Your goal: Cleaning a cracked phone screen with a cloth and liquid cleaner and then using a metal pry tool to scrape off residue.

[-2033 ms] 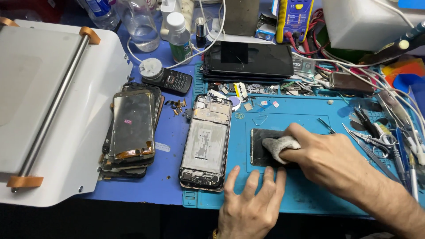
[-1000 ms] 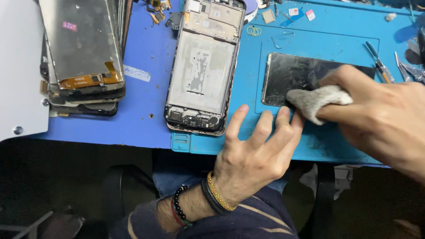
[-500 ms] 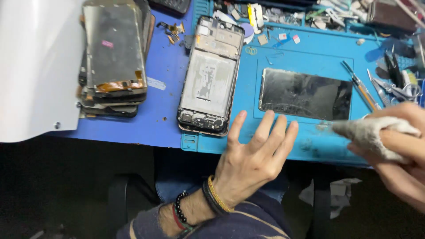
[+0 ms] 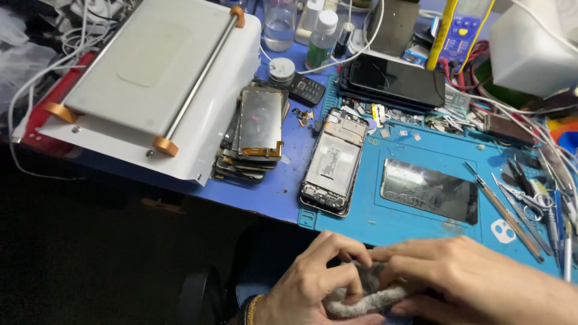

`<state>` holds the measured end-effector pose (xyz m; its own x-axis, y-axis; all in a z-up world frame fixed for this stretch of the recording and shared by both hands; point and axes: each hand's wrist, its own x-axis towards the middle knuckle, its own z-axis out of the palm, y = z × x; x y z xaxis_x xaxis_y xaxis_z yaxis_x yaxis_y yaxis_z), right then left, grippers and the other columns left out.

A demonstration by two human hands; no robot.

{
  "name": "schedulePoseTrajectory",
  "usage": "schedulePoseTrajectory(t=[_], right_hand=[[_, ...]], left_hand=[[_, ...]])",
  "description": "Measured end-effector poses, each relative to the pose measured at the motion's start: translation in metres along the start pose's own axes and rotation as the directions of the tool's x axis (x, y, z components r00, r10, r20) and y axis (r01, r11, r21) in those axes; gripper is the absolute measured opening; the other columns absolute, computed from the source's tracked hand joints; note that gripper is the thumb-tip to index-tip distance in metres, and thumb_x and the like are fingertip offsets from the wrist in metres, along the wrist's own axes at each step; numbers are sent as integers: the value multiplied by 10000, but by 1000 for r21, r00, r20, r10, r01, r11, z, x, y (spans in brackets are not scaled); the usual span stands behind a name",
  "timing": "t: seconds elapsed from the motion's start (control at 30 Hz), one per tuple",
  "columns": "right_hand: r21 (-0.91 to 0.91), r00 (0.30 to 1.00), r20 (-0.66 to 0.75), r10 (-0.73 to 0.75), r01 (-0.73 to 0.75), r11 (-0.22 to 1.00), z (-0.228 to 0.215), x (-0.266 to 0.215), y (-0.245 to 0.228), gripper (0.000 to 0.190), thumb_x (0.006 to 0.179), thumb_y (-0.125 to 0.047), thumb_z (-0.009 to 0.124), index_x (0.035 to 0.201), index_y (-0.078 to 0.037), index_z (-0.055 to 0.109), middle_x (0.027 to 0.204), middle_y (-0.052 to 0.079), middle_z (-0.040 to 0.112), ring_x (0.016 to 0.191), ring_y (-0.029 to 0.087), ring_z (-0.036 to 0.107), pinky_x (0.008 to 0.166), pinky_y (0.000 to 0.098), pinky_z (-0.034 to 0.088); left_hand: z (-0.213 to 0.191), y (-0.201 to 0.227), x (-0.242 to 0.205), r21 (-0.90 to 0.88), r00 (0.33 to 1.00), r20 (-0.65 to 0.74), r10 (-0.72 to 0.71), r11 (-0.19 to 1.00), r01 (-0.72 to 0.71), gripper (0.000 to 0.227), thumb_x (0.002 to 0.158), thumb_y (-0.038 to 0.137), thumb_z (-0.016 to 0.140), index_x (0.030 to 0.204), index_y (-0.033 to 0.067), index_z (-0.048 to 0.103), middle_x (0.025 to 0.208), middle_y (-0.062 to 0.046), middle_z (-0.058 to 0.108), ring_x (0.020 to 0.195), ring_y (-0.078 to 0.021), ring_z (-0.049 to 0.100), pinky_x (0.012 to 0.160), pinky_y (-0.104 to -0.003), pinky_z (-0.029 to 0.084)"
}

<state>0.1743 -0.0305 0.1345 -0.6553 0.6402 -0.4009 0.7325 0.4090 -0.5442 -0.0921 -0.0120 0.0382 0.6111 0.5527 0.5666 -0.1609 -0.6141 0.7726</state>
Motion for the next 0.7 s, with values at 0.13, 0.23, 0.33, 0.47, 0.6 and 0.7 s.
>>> schedulePoseTrajectory(t=[0.13, 0.23, 0.33, 0.47, 0.6, 0.7], right_hand=[[193, 994, -77, 72, -56, 980, -89, 54, -10, 574, 883, -327, 776, 1413, -152, 638, 1196, -10, 750, 943, 135, 748, 615, 352, 629], [-64, 746, -628, -224, 237, 969, -145, 132, 19, 512, 981, -256, 686, 1416, -45, 517, 1436, 132, 632, 1348, 236, 618, 1154, 402, 505], [-115, 442, -878, -185, 181, 977, -198, 231, 67, 638, 1053, -300, 789, 1474, 17, 428, 1468, 244, 602, 1394, 322, 606, 1122, 427, 548], [173, 384, -910, 160, -1, 985, -234, 316, 82, 735, 891, -416, 799, 1370, 23, 456, 1263, 235, 676, 1134, 327, 718, 989, 404, 585], [95, 288, -952, 107, -56, 994, -239, 376, 129, 721, 792, -372, 932, 1238, 43, 546, 1151, 237, 717, 1083, 356, 710, 963, 428, 560], [53, 156, -986, 60, -49, 997, -237, 382, 136, 634, 745, -257, 905, 1206, 32, 579, 1050, 234, 740, 977, 388, 723, 858, 443, 583]], left_hand=[[-13, -6, -12, -109, 953, 150, -265, 953, 282, 369, 926, 273, 802, 804, 94, 503, 889, -67, 623, 824, -163, 617, 714, -319, 505], [-5, -23, -29, -225, 867, 263, -423, 847, 482, 380, 973, 259, 784, 866, 74, 470, 703, -33, 547, 665, -85, 551, 609, -268, 474], [8, -49, -54, -273, 833, 272, -482, 792, 547, 394, 981, 260, 779, 952, 50, 448, 690, -21, 529, 684, -57, 522, 624, -257, 459], [1, -60, -72, -200, 792, 227, -566, 769, 607, 403, 952, 277, 807, 1146, 60, 528, 732, -45, 695, 745, -83, 668, 776, -280, 531], [-17, -56, -82, 23, 829, 98, -551, 834, 551, 499, 854, 261, 864, 1234, 78, 599, 711, -54, 774, 764, -111, 724, 837, -294, 535], [-27, -42, -75, 1, 759, 51, -649, 760, 650, 389, 855, 232, 828, 1179, 97, 660, 734, -26, 788, 798, -67, 753, 831, -253, 540]])
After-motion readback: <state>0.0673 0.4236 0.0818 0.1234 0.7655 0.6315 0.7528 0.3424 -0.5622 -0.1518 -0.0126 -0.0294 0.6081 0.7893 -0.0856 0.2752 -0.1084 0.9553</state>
